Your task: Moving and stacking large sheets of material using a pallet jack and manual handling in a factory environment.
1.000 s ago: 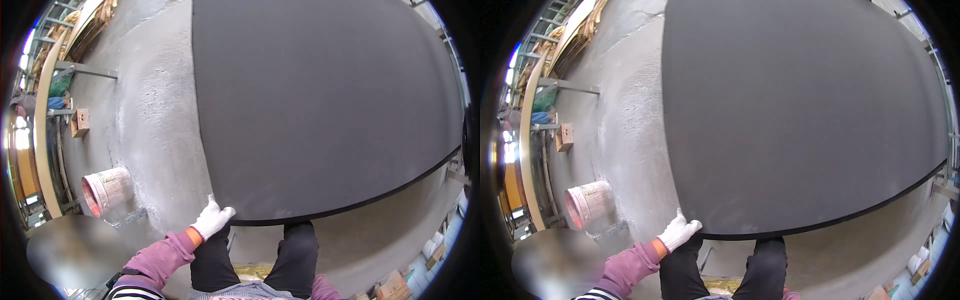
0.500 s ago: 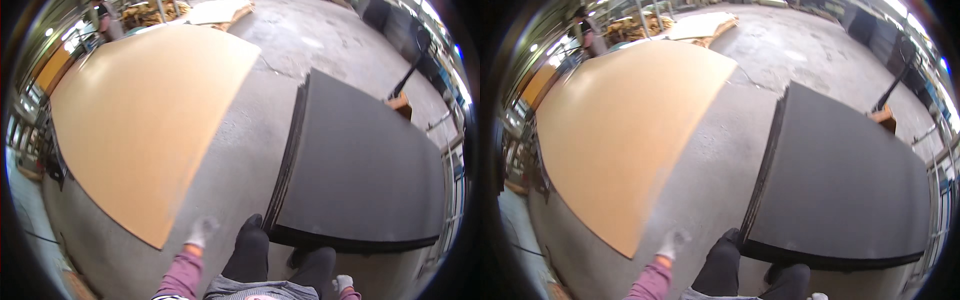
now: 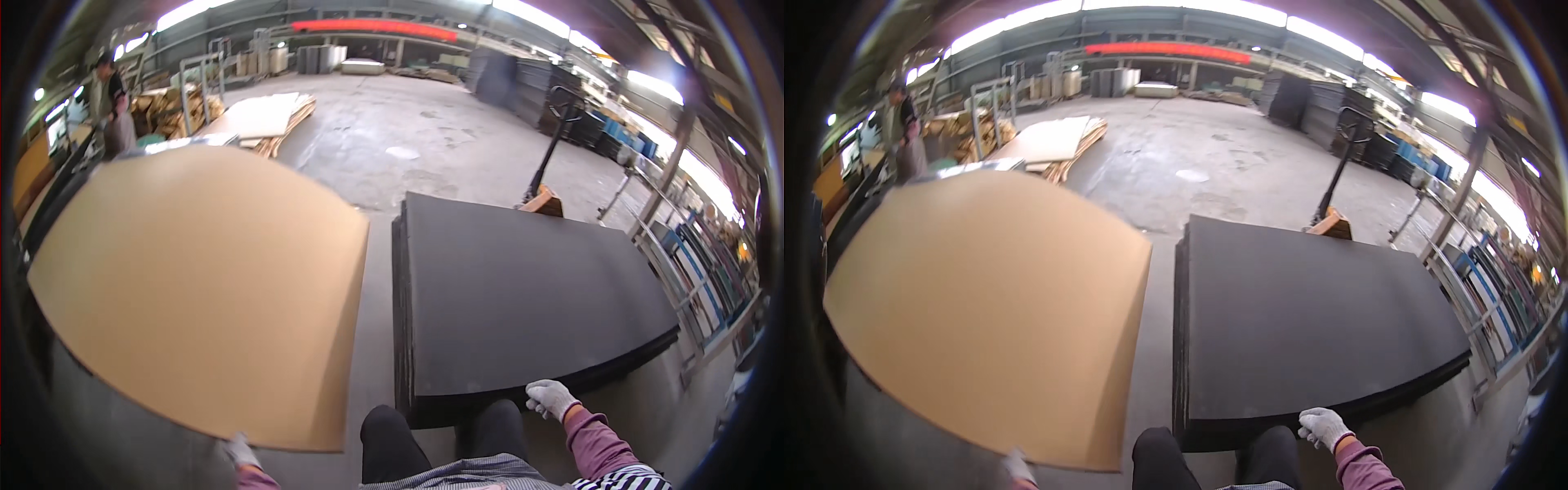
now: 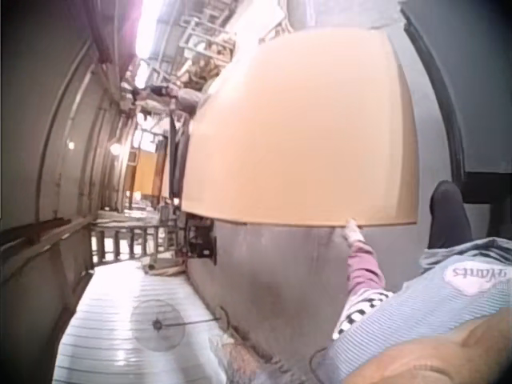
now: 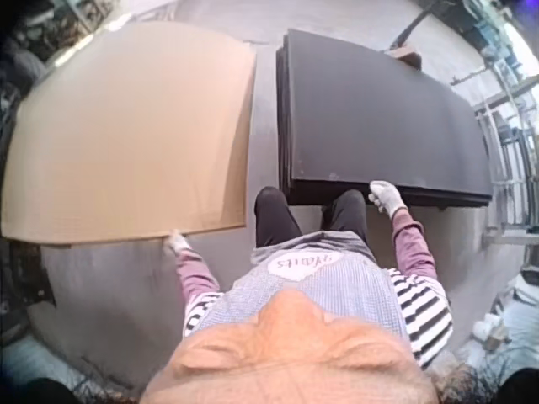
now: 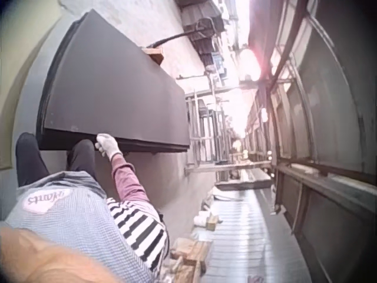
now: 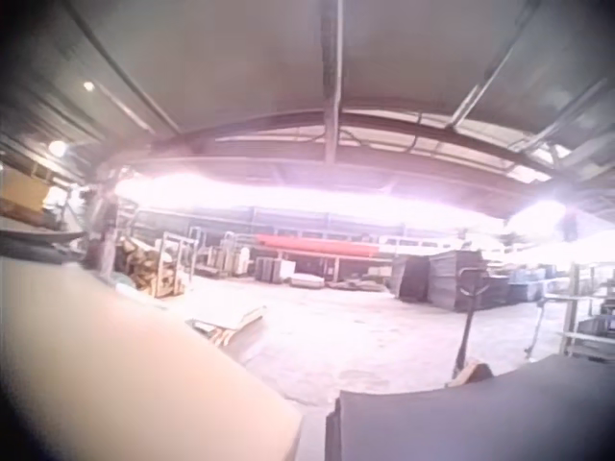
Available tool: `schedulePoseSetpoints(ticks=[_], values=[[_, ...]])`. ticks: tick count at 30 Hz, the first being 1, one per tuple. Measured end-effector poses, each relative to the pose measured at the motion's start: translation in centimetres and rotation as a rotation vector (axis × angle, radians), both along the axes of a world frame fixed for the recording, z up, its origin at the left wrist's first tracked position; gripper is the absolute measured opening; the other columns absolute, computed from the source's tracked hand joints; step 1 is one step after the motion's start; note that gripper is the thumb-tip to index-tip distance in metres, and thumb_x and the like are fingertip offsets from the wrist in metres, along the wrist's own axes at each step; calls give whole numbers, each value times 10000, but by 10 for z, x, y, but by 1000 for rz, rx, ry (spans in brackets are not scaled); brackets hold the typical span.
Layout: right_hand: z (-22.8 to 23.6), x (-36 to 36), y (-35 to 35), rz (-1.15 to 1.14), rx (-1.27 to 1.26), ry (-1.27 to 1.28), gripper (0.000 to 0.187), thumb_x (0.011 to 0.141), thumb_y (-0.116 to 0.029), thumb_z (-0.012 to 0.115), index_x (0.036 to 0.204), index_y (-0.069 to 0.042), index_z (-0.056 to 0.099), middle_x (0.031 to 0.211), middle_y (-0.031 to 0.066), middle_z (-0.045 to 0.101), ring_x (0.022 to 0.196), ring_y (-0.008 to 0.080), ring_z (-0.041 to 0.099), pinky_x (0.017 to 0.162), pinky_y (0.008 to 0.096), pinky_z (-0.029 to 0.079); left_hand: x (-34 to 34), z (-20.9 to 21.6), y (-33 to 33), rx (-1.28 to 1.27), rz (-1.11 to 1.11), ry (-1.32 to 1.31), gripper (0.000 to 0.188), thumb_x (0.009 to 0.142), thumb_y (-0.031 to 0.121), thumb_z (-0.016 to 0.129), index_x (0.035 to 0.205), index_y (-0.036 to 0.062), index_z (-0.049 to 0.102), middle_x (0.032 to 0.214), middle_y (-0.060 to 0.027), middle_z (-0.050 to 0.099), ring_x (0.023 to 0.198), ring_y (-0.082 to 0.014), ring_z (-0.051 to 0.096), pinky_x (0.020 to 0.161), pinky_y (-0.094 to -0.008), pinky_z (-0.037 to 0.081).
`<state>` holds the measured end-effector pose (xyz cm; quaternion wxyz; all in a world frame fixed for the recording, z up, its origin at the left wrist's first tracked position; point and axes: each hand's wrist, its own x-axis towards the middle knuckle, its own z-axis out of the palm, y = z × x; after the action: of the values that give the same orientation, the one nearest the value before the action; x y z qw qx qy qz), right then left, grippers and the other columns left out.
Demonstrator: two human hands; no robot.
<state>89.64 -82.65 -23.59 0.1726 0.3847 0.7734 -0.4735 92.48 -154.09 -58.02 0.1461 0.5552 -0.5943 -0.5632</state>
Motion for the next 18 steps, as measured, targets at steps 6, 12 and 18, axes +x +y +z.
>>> schedulePoseSetpoints(ticks=[6, 12, 18], values=[[-3, 22, 44, 254, -68, -14, 261, 910, -243, 527, 1062, -54, 625, 690, 13, 599, 498, 72, 480, 452, 258, 431, 9, 71, 75, -169, -43, -164, 546, 871, 303, 645, 1335, 58, 497, 1191, -80, 580, 983, -187, 581, 762, -348, 501], [-39, 19, 23, 458, -245, 234, 428, 903, -240, 531, 1291, -61, 555, 775, 16, 621, 559, 92, 513, 475, 259, 433, -83, 214, 136, -70, -456, 338, 620, 871, 336, 654, 1384, 62, 439, 1297, -106, 521, 1073, -218, 565, 841, -365, 488], [28, 62, -48, 599, -519, 329, 667, 868, -200, 623, 1446, -8, 351, 1245, 178, 600, 1161, 282, 568, 1009, 381, 439, -182, 376, 421, 420, -1550, 544, 697, 872, 368, 662, 1433, 66, 380, 1402, -132, 462, 1163, -248, 550, 921, -381, 474]])
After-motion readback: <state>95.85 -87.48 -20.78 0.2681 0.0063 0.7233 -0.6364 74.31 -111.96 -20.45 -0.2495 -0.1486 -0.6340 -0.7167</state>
